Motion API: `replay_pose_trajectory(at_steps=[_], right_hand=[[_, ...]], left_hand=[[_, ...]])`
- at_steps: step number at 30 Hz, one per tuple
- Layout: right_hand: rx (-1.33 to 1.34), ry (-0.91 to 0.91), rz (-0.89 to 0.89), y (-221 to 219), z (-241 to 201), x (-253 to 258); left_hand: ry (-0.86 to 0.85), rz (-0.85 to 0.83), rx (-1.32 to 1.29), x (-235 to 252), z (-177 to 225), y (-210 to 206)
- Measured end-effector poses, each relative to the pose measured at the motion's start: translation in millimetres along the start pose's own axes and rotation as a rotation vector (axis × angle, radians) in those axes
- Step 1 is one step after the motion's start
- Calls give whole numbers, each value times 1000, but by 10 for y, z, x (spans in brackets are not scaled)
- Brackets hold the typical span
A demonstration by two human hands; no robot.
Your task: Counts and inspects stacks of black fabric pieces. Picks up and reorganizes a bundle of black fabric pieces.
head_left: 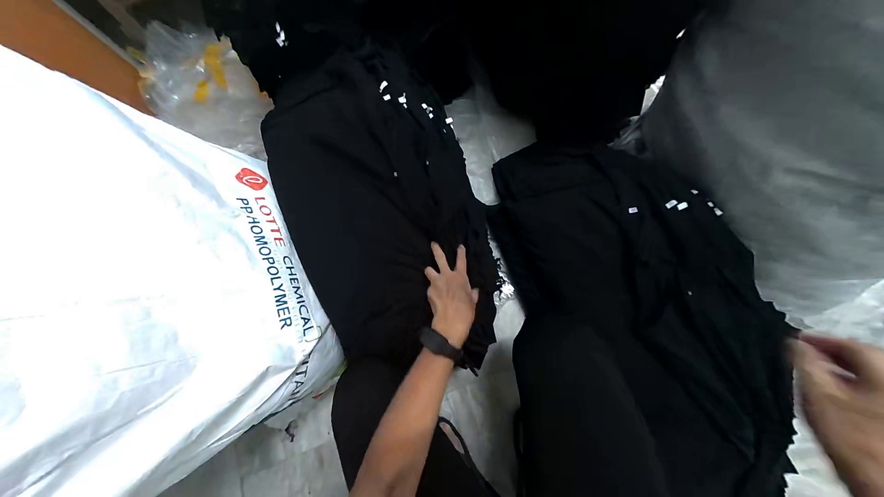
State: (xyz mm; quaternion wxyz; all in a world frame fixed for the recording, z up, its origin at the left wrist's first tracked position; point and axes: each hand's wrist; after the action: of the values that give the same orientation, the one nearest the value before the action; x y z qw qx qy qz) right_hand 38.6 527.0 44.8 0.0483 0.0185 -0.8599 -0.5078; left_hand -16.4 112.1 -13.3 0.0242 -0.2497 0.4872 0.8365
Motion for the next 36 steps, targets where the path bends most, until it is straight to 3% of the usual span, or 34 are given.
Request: replay_pose_trajectory(at_steps=[3,6,9,10,13,14,15,19,21,25,29,32,35,36], right_hand=[[31,248,-93,-765,-981,810],[291,228,-268,-1444,-1687,1139],[540,184,-355,-1900,-2096,1291],[609,148,-381,-1991,-2155,1316],[779,-22,-432,-2168,-2083,1272],[819,-89,-428,-2208,-2024,1246],[848,-149,-415,-2233,-1982,1231],[875,-156,-395,-2187,-2016,1156],[889,-122,-451,-2177,-2058,1122],[915,-103,-608,-2209,-2134,1020],[745,9,-744,-2221,-2223,955],[570,189,-947,-2202,-2316,908],[781,409,-685,-2230,-2400,697],[881,473,-684,-2244,-2448,628]], left_hand=[[68,-55,72,-369,3,-136],[-32,-197,-59,-834,-81,-322],[-146,-488,-293,-1071,-108,-384],[-151,-409,-317,-1098,-126,-312],[-175,249,-406,-968,-211,-45],[-162,375,-410,-839,-221,17],[-121,407,-385,-696,-227,52],[122,183,-269,-285,-310,65],[164,172,-496,-413,-365,279],[128,376,-859,-796,-766,523],[95,603,-612,-957,-1010,545],[43,639,-345,-985,-974,442],[65,547,-310,-940,-748,368],[84,472,-332,-914,-677,380]])
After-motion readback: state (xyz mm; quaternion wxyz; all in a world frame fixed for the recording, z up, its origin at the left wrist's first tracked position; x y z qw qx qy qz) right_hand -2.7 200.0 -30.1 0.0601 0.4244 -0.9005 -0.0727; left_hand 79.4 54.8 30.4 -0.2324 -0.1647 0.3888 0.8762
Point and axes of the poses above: each hand's wrist, its own x-axis towards the middle knuckle, its own y-axis out of the back of the hand, z = x × y, and after that the axes turned 6 degrees about -z, right-handed
